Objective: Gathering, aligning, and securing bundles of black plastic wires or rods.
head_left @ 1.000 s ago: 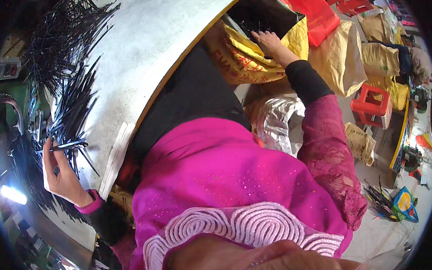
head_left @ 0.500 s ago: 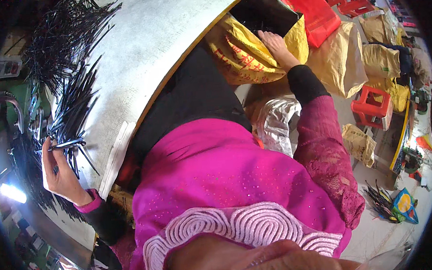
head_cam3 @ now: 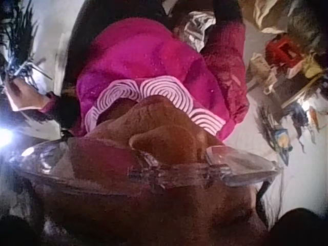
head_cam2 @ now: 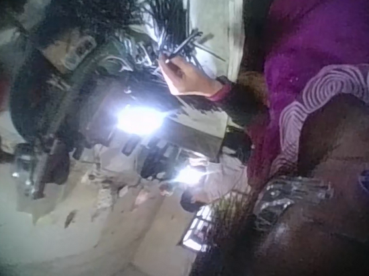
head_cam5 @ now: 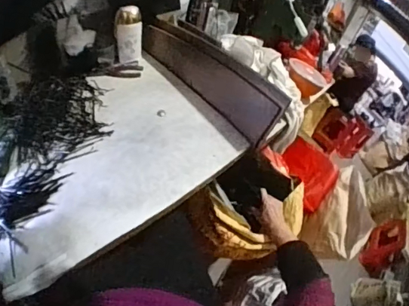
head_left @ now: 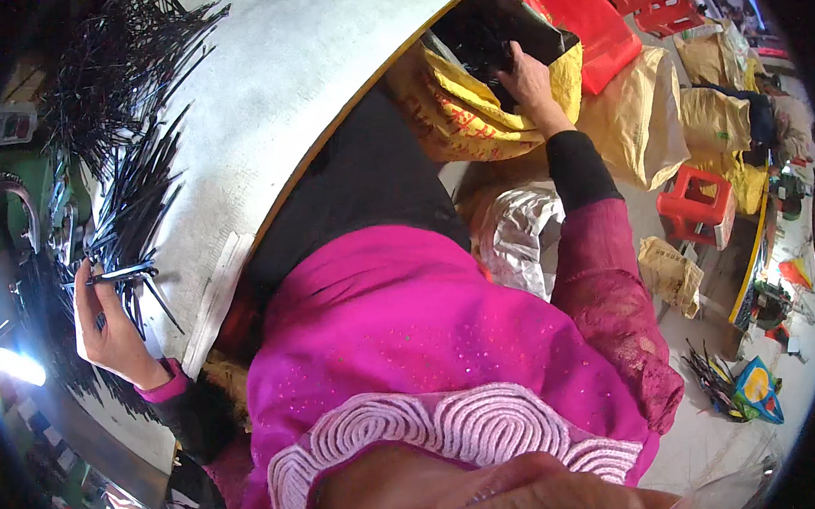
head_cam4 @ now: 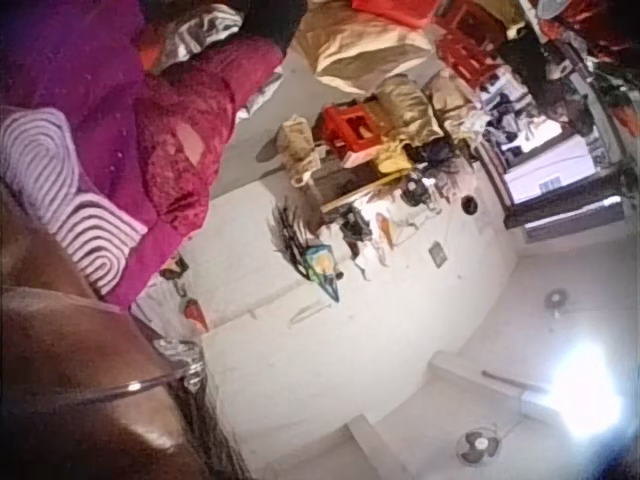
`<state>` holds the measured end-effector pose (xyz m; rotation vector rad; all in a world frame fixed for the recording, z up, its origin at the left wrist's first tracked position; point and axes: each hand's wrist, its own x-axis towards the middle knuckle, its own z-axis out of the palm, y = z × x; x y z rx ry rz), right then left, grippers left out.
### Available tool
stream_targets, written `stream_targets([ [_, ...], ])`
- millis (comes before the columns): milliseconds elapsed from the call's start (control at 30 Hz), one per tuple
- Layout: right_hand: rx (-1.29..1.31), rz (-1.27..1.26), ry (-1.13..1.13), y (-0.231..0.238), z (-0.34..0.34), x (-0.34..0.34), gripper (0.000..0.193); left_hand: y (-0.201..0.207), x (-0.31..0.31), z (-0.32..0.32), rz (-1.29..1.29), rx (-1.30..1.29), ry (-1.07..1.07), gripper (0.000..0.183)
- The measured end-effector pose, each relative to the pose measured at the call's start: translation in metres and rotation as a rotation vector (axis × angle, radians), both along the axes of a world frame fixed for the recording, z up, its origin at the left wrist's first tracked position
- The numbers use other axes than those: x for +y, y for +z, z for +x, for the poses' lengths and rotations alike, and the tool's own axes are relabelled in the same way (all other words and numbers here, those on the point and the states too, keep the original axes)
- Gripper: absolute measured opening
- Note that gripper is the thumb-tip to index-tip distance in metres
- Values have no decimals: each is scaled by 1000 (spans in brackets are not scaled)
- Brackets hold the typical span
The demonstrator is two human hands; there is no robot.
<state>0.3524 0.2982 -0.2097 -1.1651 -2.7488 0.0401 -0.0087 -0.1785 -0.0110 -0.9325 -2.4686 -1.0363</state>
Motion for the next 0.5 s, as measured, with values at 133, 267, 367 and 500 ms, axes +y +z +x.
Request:
stream_targets([
  [133, 87, 24, -44, 3, 4, -2, 54, 0, 0, -2, -25, 50, -23, 22],
  [267, 250, -15, -184, 15, -1, -7, 53, 2, 0, -1, 25, 32, -49, 22],
  [367, 355, -8, -242, 13, 7, 3, 53, 6, 1, -3, -26, 91, -48, 22],
  [500, 419, 35, -240, 25, -1, 2, 53, 11, 0, 6, -55, 49, 57, 25],
])
